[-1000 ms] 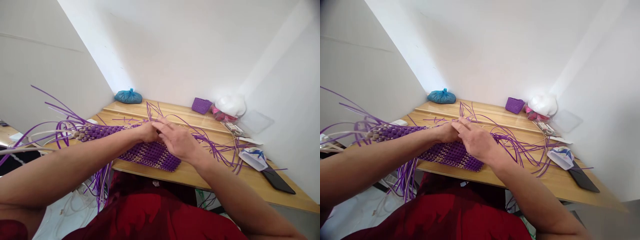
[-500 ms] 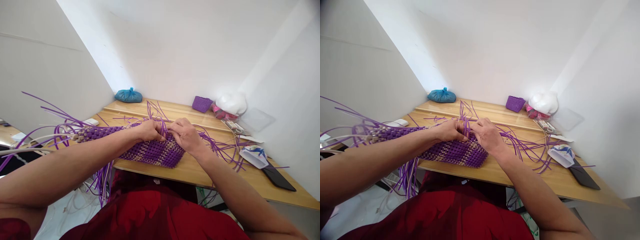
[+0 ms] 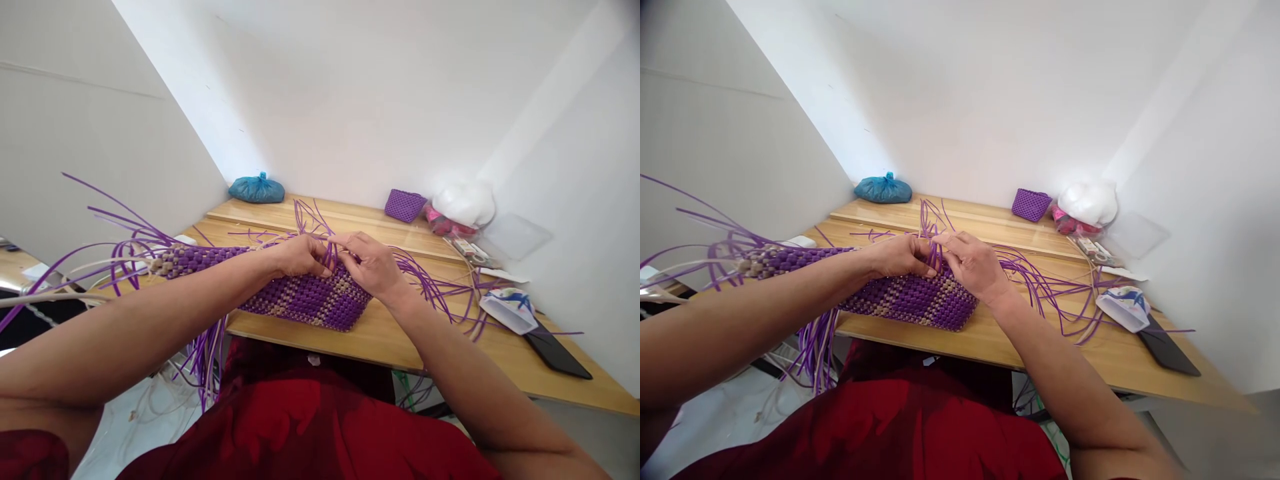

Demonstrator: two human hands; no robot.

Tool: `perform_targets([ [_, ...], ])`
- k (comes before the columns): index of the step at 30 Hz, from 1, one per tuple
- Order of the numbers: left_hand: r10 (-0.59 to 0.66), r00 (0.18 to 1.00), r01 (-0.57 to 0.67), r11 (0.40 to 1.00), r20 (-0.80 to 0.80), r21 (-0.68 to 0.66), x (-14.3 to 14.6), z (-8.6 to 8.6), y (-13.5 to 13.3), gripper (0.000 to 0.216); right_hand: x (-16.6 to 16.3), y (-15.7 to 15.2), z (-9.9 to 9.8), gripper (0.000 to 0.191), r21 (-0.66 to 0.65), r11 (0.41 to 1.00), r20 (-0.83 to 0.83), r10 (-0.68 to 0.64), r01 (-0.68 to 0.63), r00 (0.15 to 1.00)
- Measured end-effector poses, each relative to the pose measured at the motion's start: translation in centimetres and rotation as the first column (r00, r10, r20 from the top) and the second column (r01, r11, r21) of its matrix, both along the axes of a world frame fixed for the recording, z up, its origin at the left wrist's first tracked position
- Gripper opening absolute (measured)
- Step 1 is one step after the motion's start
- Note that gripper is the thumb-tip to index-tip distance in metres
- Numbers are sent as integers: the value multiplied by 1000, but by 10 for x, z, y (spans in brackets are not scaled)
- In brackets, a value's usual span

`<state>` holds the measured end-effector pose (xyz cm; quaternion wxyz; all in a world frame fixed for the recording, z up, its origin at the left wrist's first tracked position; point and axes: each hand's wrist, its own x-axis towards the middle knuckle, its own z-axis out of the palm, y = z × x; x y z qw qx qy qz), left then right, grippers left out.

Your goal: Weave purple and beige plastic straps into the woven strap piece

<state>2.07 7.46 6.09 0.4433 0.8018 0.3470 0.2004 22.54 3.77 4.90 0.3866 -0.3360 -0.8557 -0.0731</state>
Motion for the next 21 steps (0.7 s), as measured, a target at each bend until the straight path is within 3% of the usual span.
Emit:
perform_targets([
  [5, 2, 1000, -3, 1000, -10, -1, 1, 6, -5, 17, 10, -10, 5, 24, 180, 982, 10, -55, 53, 998],
  [9, 107, 988, -101, 993, -114, 53, 2, 13, -11, 16, 8, -29, 4, 27, 71, 997, 51, -30, 26, 998],
  [11, 120, 983, -109, 991, -141, 81, 2, 15, -13, 15, 4, -40, 1, 31, -4, 987, 146, -161, 163, 976],
  [14, 109, 977, -92, 991, -182, 100, 2, 15, -12, 20, -8, -55, 1, 41, -133, 875, 359, -395, 465, 846],
  [16, 119, 970, -97, 989, -214, 112, 2, 14, -11, 24, -17, -64, 4, 49, -260, 800, 448, -396, 541, 801],
  [18, 114, 972, -92, 989, -207, 113, 2, 13, -10, 23, -25, -69, 5, 54, -441, 755, 386, -328, 485, 862],
  [21, 96, 981, -78, 991, -171, 110, 2, 12, -10, 22, -32, -72, -5, 62, -770, 615, 16, -249, 171, 968],
])
